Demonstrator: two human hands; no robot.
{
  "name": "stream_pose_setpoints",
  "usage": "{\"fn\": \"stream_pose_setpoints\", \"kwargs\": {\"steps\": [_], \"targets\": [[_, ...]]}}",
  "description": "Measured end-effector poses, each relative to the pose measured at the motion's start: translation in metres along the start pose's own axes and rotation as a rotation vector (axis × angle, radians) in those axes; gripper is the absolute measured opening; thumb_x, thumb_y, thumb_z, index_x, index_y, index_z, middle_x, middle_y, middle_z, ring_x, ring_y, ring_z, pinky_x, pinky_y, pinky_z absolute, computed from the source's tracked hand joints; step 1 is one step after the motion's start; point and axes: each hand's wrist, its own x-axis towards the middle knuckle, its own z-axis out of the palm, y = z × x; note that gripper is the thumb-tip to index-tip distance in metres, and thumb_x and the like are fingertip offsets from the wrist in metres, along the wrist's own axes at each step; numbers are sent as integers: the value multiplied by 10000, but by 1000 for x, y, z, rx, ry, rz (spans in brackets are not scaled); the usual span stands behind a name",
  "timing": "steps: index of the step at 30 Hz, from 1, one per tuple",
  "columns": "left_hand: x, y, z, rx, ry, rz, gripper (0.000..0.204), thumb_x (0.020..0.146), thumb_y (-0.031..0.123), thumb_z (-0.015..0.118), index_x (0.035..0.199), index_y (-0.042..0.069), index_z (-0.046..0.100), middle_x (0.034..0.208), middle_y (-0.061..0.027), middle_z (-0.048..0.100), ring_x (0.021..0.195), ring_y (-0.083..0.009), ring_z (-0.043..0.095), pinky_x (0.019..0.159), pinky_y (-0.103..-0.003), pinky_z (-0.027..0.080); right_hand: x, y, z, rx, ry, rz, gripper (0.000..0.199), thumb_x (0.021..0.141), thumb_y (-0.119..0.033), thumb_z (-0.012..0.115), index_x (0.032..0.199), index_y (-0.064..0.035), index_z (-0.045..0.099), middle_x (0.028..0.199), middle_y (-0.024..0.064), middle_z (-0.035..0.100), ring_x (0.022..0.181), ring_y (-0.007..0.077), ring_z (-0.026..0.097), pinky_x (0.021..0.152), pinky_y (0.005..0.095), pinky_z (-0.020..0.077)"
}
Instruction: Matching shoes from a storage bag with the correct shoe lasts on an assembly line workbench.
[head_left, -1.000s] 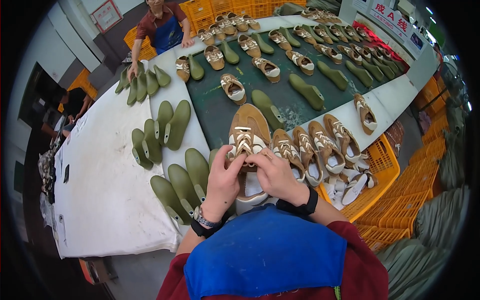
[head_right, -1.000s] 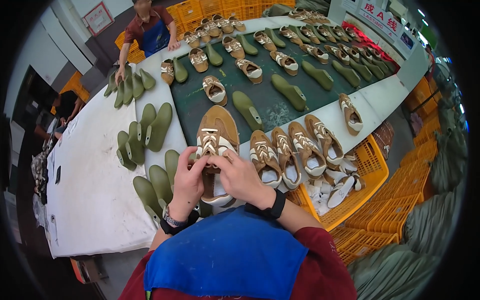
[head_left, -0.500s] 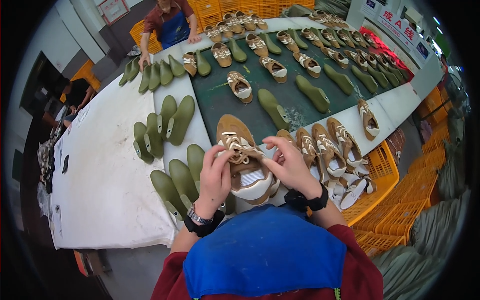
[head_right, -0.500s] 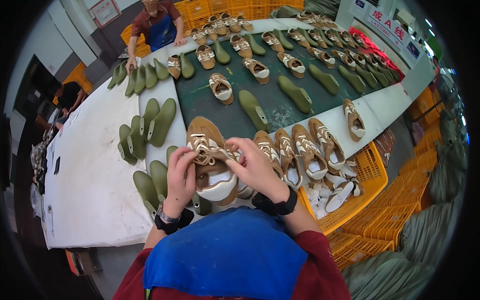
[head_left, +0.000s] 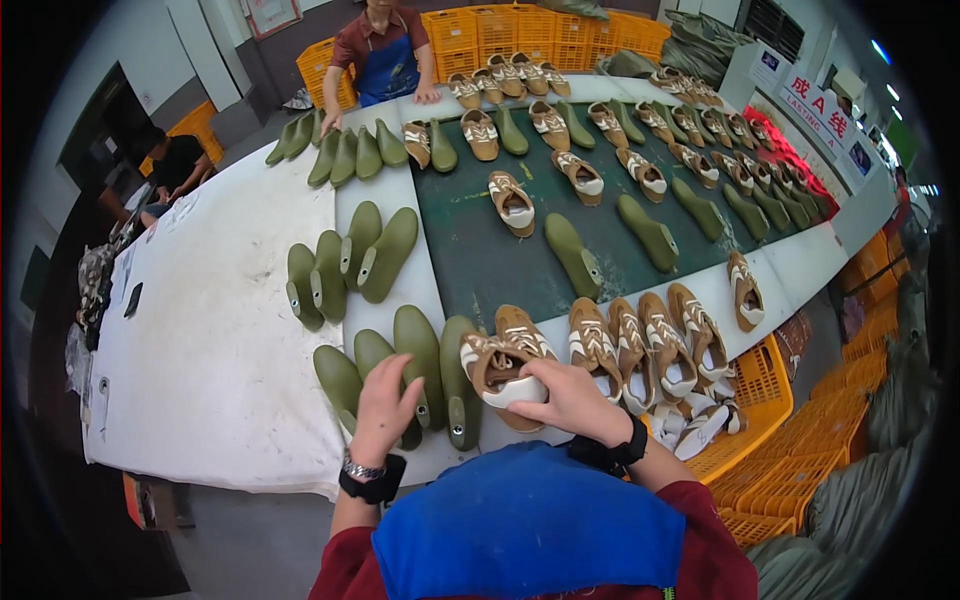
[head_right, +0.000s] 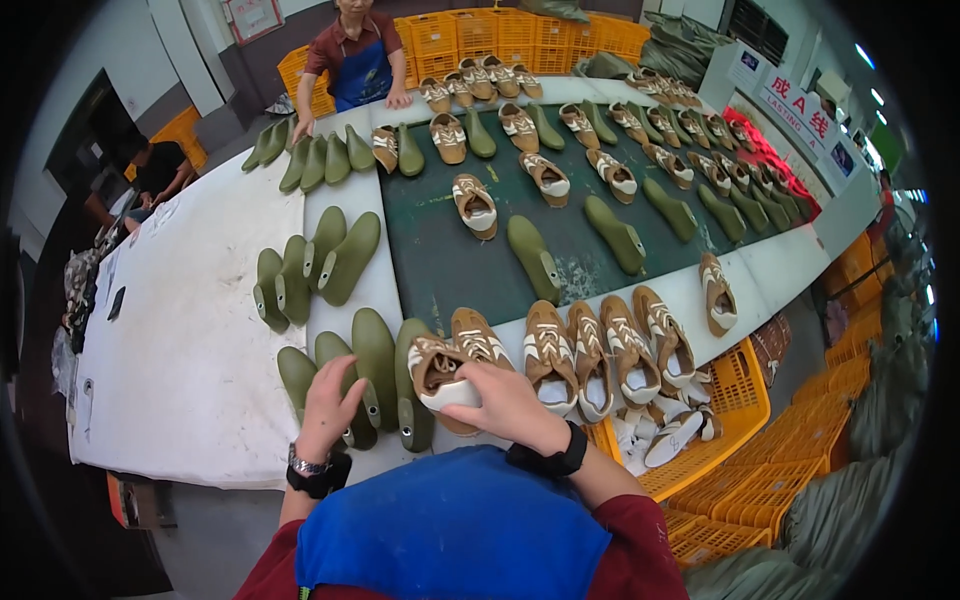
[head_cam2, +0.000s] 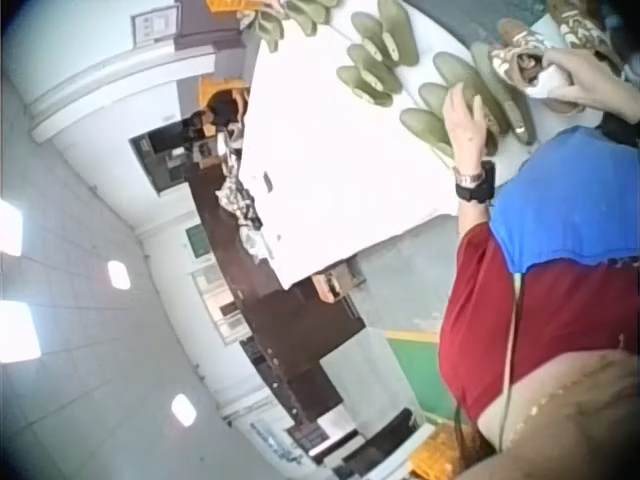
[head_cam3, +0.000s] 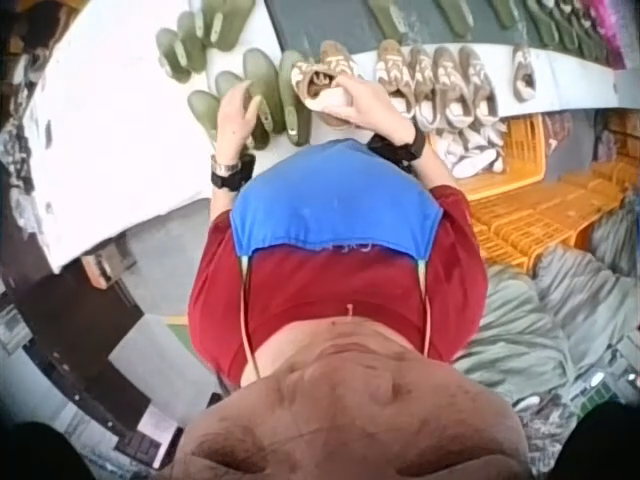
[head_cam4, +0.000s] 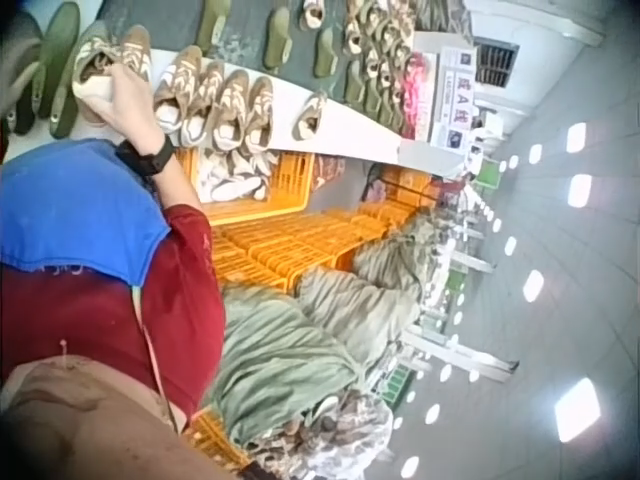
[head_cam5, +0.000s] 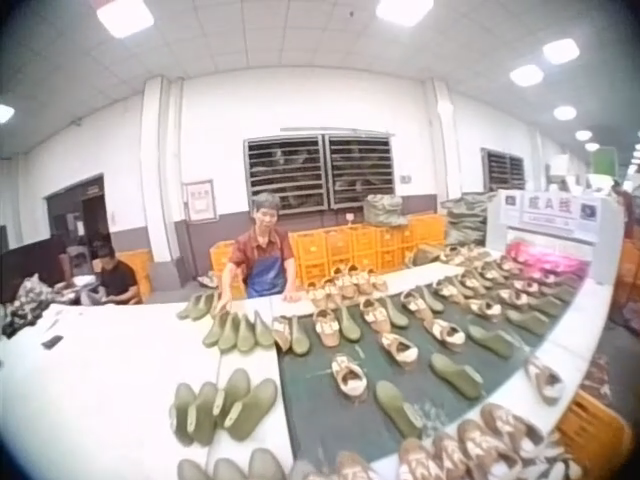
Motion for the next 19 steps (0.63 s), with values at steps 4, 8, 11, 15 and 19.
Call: {"fn": "stream_pose_setpoints", "kwargs": {"steps": [4, 8, 11, 15, 19], "targets": [[-48, -62, -16, 176, 12, -126, 387, 765, 143, 673, 1103, 4, 544, 1143, -215, 527, 1073, -376, 482, 928, -419, 402, 18, 3, -12, 10, -47, 111, 422, 743, -339, 715, 1004, -37, 581, 839, 150, 638, 775, 294, 641, 681, 358, 499], [-73, -99, 1, 190, 25, -219, 410, 752, 166, 687, 1095, -9, 545, 1188, -241, 486, 1135, -399, 429, 955, -462, 371, 69, 9, -26, -95, -14, 73, 402, 748, -343, 700, 959, -30, 565, 821, 172, 633, 758, 318, 632, 671, 381, 488], [-69, -92, 5, 272, 70, -205, 411, 749, 163, 682, 1094, -12, 542, 1179, -233, 496, 1142, -413, 424, 964, -483, 356, 98, -1, -24, -154, -23, 20, 370, 760, -325, 684, 940, -27, 558, 848, 186, 628, 791, 345, 617, 695, 408, 479], [-48, -73, -1, -69, 225, -221, 401, 740, 159, 684, 1080, -3, 546, 1123, -206, 529, 1104, -415, 453, 955, -474, 362, 132, -30, 10, -3, -76, -22, 332, 769, -282, 676, 948, -34, 544, 869, 162, 613, 807, 333, 604, 700, 396, 473], [-49, -92, 5, 184, 152, -204, 446, 737, 200, 694, 1126, 36, 549, 1195, -185, 492, 1181, -414, 394, 979, -504, 329, 193, 18, 55, -200, 1, -31, 322, 771, -265, 666, 959, -38, 535, 926, 177, 607, 881, 340, 597, 766, 413, 464]]}}
